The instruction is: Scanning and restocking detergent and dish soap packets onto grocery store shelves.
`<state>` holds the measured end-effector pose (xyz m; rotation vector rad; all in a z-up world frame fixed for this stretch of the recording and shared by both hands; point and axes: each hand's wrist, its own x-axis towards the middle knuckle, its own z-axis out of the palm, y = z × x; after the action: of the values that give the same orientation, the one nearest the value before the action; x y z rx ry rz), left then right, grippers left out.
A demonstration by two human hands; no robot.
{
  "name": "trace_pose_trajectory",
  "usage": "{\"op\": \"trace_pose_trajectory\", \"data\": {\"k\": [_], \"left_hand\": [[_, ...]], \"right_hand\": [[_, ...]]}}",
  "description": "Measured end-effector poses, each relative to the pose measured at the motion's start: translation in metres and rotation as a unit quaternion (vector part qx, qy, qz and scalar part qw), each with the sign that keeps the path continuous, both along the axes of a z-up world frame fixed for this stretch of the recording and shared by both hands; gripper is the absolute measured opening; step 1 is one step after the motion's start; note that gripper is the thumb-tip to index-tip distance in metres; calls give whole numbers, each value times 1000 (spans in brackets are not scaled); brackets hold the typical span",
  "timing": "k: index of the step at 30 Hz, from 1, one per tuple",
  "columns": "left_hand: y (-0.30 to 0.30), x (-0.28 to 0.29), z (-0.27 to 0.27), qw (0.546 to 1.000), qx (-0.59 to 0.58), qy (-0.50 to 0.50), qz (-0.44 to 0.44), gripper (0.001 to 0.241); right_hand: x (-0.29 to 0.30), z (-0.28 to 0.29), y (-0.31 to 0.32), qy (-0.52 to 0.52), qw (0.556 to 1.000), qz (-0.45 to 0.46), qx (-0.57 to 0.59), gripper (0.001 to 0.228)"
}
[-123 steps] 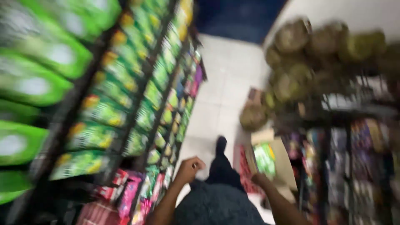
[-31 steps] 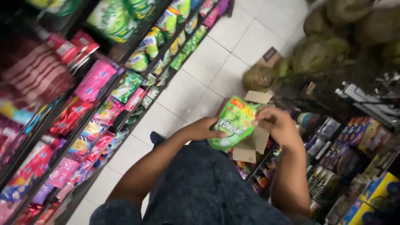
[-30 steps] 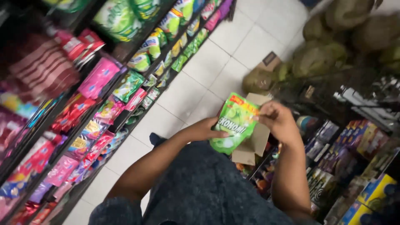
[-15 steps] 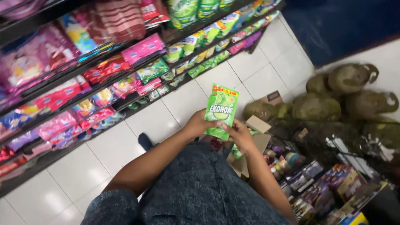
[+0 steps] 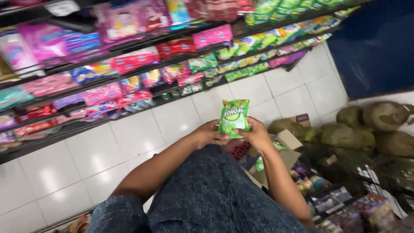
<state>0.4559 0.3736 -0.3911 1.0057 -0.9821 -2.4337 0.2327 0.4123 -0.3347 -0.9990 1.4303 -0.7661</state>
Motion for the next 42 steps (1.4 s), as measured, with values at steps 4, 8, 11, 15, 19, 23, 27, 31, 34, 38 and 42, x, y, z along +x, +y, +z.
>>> {"op": "trace_pose_trajectory", "data": {"k": [4, 8, 11, 15, 19, 23, 27, 31, 34, 38, 42], "left_hand": [[26, 61, -21, 992, -47, -113, 39, 83], [44, 140, 36, 991, 62, -22, 120, 83], [63, 191, 26, 957, 210, 77, 184, 80], [88, 254, -24, 899, 234, 212, 303, 58], [113, 330, 5, 864, 145, 275, 395, 41], [121, 391, 27, 847, 70, 219, 480, 40], [130, 441, 28, 840, -17, 154, 520, 41], [141, 462, 30, 824, -47, 177, 536, 34], [151, 474, 40, 813, -43, 182, 552, 34], [157, 495, 45, 794, -60, 183, 577, 35], [163, 520, 48, 768, -72, 184, 610, 37]], "right_hand": [[92, 42, 2, 340, 907, 93, -232, 49], [200, 58, 29, 401, 856, 149, -290, 33], [274, 47, 58, 397, 801, 228, -385, 32], [344, 36, 81, 378, 741, 301, -466, 23], [397, 67, 81, 276, 678, 375, -568, 25], [426, 67, 37, 201, 628, 487, -574, 23], [463, 114, -59, 291, 720, 293, -557, 38], [488, 131, -169, 435, 646, 152, -608, 48], [498, 122, -231, 492, 638, 158, -571, 50], [492, 100, -283, 547, 638, 205, -502, 49], [492, 109, -265, 568, 636, 246, -461, 47]]}}
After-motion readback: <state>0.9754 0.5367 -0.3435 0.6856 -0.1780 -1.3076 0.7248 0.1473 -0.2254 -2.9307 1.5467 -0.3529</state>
